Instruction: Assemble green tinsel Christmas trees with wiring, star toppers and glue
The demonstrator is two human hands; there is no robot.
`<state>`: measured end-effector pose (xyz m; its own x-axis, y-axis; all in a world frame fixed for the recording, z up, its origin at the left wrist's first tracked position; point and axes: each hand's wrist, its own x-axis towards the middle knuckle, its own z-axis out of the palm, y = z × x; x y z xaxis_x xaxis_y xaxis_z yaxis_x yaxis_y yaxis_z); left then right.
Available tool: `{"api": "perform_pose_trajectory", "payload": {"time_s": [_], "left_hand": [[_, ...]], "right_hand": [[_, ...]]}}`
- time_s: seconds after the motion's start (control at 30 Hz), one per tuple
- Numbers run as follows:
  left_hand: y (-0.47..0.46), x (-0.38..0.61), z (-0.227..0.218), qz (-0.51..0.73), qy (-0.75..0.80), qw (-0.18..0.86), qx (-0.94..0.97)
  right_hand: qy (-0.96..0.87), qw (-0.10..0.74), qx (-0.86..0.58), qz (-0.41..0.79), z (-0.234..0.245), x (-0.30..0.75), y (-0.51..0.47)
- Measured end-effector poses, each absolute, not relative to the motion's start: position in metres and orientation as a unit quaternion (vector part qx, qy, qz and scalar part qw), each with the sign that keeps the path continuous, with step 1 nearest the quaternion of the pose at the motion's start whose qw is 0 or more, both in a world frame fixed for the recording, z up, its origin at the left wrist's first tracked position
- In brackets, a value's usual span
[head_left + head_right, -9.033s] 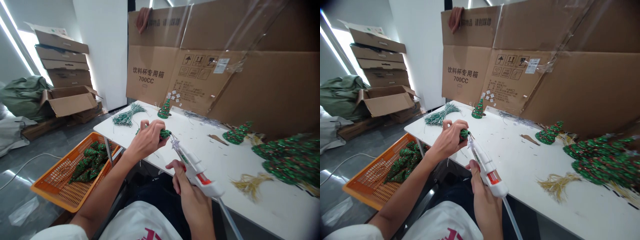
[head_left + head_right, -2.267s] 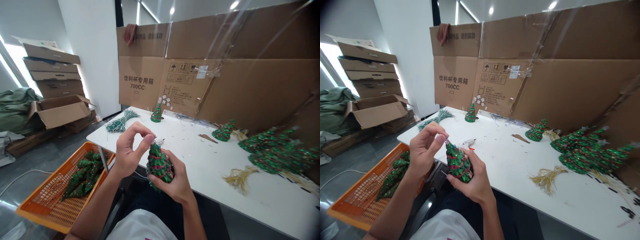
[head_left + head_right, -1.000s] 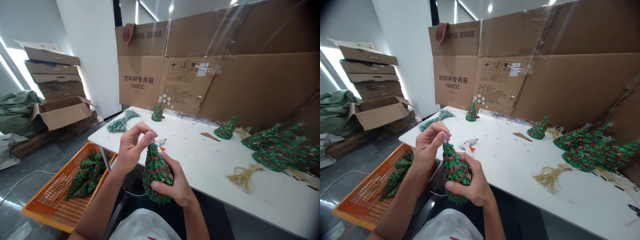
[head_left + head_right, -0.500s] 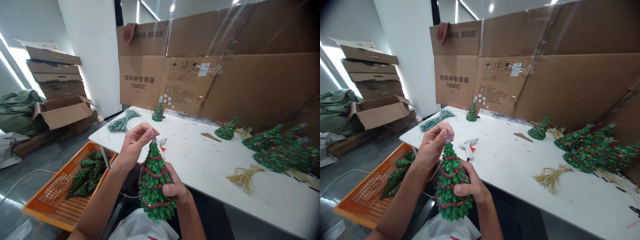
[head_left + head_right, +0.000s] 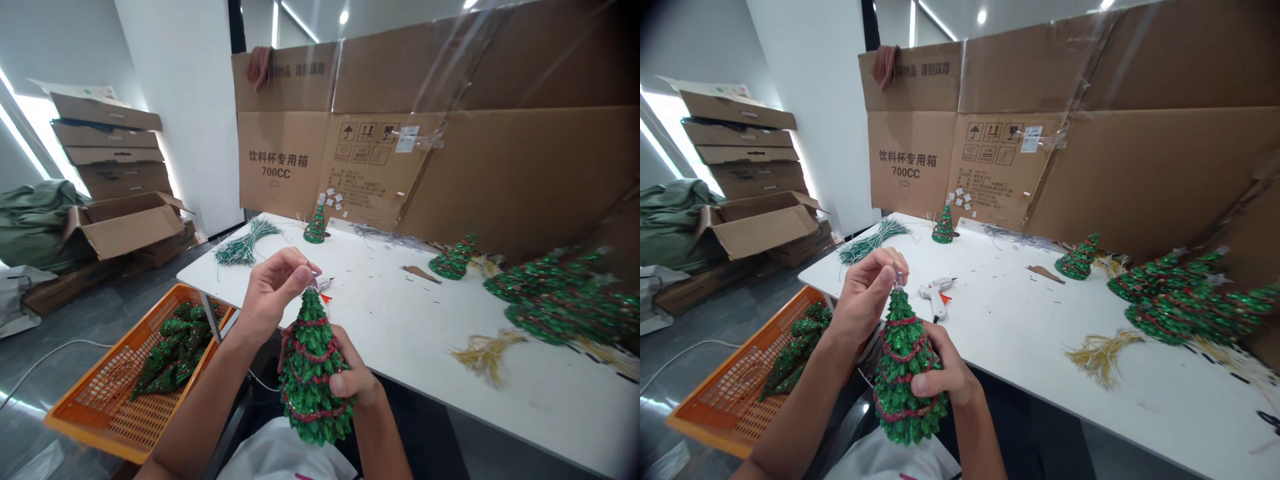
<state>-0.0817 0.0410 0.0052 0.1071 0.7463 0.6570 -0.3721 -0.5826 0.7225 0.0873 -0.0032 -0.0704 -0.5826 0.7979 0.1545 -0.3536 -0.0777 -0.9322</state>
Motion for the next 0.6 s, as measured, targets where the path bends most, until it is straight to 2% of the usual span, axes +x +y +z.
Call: {"api": "perform_pose_trajectory", "payload": {"time_s": [0.2, 0.6], "left_hand": [[0.034, -0.085, 0.013, 0.669, 0.172, 0.391, 0.609], [0.023, -0.091, 0.021, 0.682, 0.251, 0.289, 0.624]], "right_hand": [[-0.589, 0.432, -0.217, 0.647, -0.054, 0.094, -0.006], [-0.675, 0.486, -0.364, 0.419, -0.032, 0.093, -0.019]]}}
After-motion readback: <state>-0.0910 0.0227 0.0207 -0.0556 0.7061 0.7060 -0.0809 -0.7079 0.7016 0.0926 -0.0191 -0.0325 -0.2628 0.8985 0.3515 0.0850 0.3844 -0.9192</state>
